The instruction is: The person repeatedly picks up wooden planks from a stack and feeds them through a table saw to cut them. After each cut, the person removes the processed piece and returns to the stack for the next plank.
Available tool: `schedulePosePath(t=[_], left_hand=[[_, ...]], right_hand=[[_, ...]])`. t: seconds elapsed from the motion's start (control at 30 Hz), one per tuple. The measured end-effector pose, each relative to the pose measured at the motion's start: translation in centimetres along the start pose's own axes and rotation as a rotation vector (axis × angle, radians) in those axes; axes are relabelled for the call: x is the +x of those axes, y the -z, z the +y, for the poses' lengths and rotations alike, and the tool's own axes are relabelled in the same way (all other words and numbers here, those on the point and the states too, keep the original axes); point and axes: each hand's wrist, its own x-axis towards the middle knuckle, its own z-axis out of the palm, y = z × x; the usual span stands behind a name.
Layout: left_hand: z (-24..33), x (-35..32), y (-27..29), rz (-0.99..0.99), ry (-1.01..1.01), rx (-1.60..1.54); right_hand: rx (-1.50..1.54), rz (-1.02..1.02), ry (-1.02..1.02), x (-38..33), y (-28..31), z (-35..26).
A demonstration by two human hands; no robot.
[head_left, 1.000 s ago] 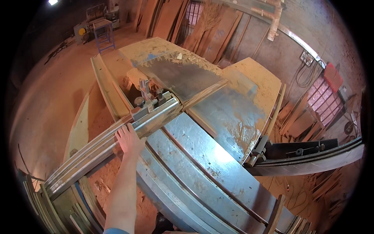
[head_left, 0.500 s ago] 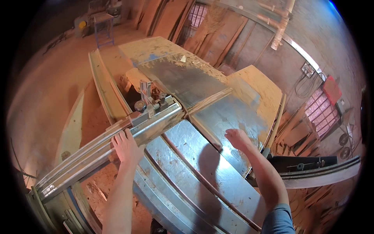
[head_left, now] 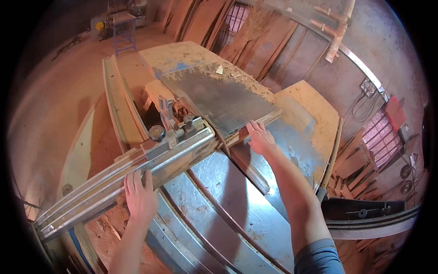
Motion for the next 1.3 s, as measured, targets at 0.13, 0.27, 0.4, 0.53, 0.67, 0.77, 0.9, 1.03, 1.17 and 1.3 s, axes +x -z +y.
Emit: schedulePosePath(t=[0.13, 0.27, 0.4, 0.53, 0.67, 0.77, 0.9, 1.03, 1.17, 1.3], left_hand=[[0.2, -0.6, 0.0, 0.035, -0.033, 0.071], [0.8, -0.9, -1.4, 0.020, 0.015, 0.141], [1.6, -1.4, -1.8, 0.103, 0.059, 0.167], [1.1, -0.8, -1.5, 0.016, 0.075, 0.133], [0.9, -0.5, 0.5, -0.097, 0.078, 0.010], [-0.5, -2.5, 1.4, -0.216, 0.054, -0.099], [-0.6, -8.0, 4.3, -0.339, 0.125, -0.289], [0.5, -13.3, 8.1, -0.537, 0.294, -0.641], [2.0, -19.4, 11.1, -0.637, 0.499, -0.977], [4.5, -24.4, 12.3, -0.592, 0.472, -1.167]], right_hand=[[-0.016, 0.041, 0.014, 1.2, -1.2, 0.1], [-0.114, 0.102, -0.008, -0.2, -0.9, 1.7], [-0.033, 0.274, 0.074, -6.6, -1.5, 3.6], [0.000, 0.292, 0.092, -15.7, -1.4, 4.0], [0.199, 0.372, 0.049, -24.8, -1.5, 2.9], [0.345, 0.443, -0.006, -30.3, -0.8, 1.2], [0.593, 0.661, -0.083, -35.9, -0.4, -0.5], [0.843, 0.791, -0.023, -39.3, 4.3, -0.5], [0.943, 0.684, -0.254, -42.3, 10.6, -0.4], [1.520, 0.873, -0.327, -44.1, 15.4, -1.9]])
